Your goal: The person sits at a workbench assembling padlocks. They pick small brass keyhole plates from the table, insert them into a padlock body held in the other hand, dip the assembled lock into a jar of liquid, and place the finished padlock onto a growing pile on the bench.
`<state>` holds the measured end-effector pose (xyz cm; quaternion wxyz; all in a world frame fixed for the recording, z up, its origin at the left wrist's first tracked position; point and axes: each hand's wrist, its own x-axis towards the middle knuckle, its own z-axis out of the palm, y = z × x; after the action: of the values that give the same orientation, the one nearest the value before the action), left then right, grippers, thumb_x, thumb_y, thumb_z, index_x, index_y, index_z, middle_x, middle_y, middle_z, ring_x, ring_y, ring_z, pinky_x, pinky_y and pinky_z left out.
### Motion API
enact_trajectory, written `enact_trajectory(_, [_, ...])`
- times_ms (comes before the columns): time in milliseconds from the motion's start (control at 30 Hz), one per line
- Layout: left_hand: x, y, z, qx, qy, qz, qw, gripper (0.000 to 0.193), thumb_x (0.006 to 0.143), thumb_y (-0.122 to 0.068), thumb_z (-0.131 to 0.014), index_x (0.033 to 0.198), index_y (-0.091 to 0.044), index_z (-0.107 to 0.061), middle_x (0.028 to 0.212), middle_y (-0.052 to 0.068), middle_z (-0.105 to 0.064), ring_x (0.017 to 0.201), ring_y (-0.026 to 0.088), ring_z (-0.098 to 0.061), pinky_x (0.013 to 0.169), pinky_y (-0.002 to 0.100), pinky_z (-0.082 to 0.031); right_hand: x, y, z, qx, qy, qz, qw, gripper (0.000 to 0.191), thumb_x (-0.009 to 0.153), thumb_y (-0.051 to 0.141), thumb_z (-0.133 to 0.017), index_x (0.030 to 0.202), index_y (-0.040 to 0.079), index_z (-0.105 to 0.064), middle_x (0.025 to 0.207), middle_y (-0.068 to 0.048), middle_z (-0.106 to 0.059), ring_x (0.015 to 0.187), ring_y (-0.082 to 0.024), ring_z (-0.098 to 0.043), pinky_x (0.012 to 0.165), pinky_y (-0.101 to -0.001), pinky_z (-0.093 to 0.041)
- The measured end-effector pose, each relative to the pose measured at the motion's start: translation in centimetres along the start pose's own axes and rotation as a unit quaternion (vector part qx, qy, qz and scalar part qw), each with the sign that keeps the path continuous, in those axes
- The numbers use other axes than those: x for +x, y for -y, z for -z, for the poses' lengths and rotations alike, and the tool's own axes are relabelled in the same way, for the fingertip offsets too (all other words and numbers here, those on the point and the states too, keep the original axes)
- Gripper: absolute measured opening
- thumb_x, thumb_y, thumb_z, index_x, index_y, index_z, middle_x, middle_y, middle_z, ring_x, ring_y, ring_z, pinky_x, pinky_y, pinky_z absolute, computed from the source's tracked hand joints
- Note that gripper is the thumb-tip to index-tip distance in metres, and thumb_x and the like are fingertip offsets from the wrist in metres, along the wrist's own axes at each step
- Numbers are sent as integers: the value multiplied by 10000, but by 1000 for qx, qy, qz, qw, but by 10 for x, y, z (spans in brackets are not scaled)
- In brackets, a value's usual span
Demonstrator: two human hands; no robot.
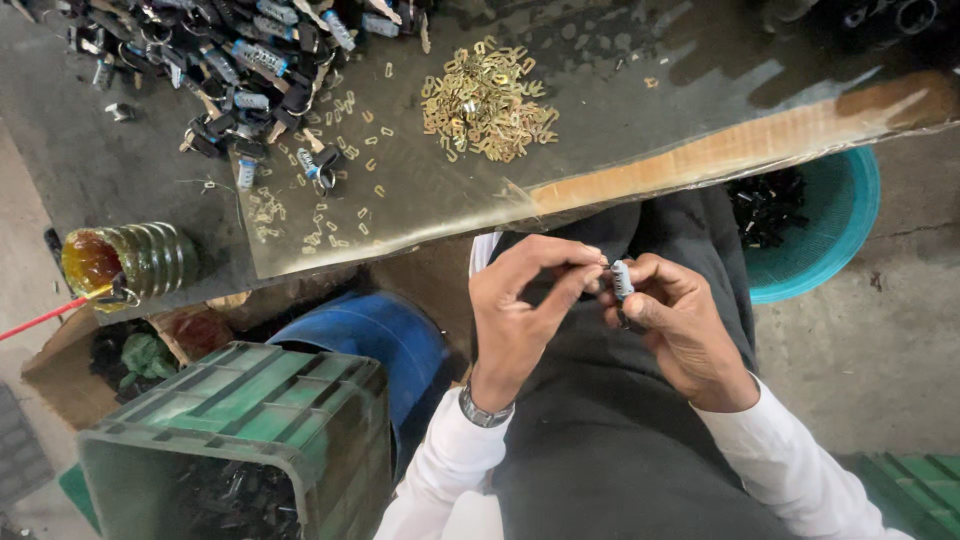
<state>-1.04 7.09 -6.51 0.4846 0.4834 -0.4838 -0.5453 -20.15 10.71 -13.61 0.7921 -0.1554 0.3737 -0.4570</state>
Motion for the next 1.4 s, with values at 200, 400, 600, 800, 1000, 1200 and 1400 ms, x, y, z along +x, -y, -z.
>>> enact_trajectory(200, [0, -8, -2, 101, -9, -68, 992, 162, 916, 52, -757, 1052, -27, -717, 1036, 65, -696, 913, 125, -681, 807, 250, -568, -1, 8, -12, -36, -30, -12, 999, 300, 991, 185, -679, 1179, -48, -656, 1049, -96, -707, 883, -146, -656, 815, -281, -529])
enact_trajectory(400, [-1, -11, -2, 105, -30, -62, 992, 145, 920, 47, -751, 1041, -24, -714, 1029, 69, -703, 908, 136, -689, 813, 256, -573, -2, 13, -24, -40, -24, 24, 999, 414, 1099, 253, -537, 1321, -82, -636, 984, -113, -704, 828, -144, -653, 773, -266, -534])
enact_trajectory(600, [-9, -12, -8, 173, -43, -70, 982, 131, 921, -1, -774, 1032, -16, -706, 1014, 81, -733, 884, 149, -745, 790, 260, -610, -6, 3, -21, -56, -41, 26, 997, 350, 1092, 278, -543, 1233, -32, -626, 952, -93, -711, 786, -126, -662, 660, -211, -485])
enact_trajectory(800, [-13, -10, -11, 189, -44, -69, 979, 125, 924, -19, -771, 1027, -18, -698, 1004, 76, -747, 852, 151, -757, 766, 254, -622, -7, 0, -18, -61, -55, 28, 996, 239, 1093, 267, -559, 1110, 31, -594, 940, -80, -705, 767, -109, -664, 564, -166, -403])
enact_trajectory(1000, [-12, -9, -9, 222, -31, -108, 969, 132, 909, -19, -788, 1007, -45, -703, 1022, 73, -754, 869, 161, -739, 774, 263, -611, -8, 0, -20, -52, -32, 55, 997, 235, 1102, 250, -547, 1098, 19, -593, 968, -99, -706, 808, -136, -678, 711, -229, -506])
enact_trajectory(1200, [-11, -7, -9, 229, -34, -111, 967, 160, 883, -23, -811, 992, -56, -698, 1010, 63, -749, 883, 181, -730, 779, 280, -595, -4, 0, -20, -55, -22, 72, 996, 223, 1105, 210, -553, 1110, -10, -590, 1023, -121, -695, 847, -166, -678, 771, -279, -531])
enact_trajectory(1400, [-12, -3, -9, 290, -21, -163, 943, 180, 870, -7, -811, 988, -58, -686, 1007, 62, -743, 890, 211, -703, 793, 307, -555, -5, 1, -20, -141, -32, 103, 984, 199, 1100, 185, -536, 1101, -9, -579, 1049, -116, -701, 860, -156, -671, 782, -295, -550])
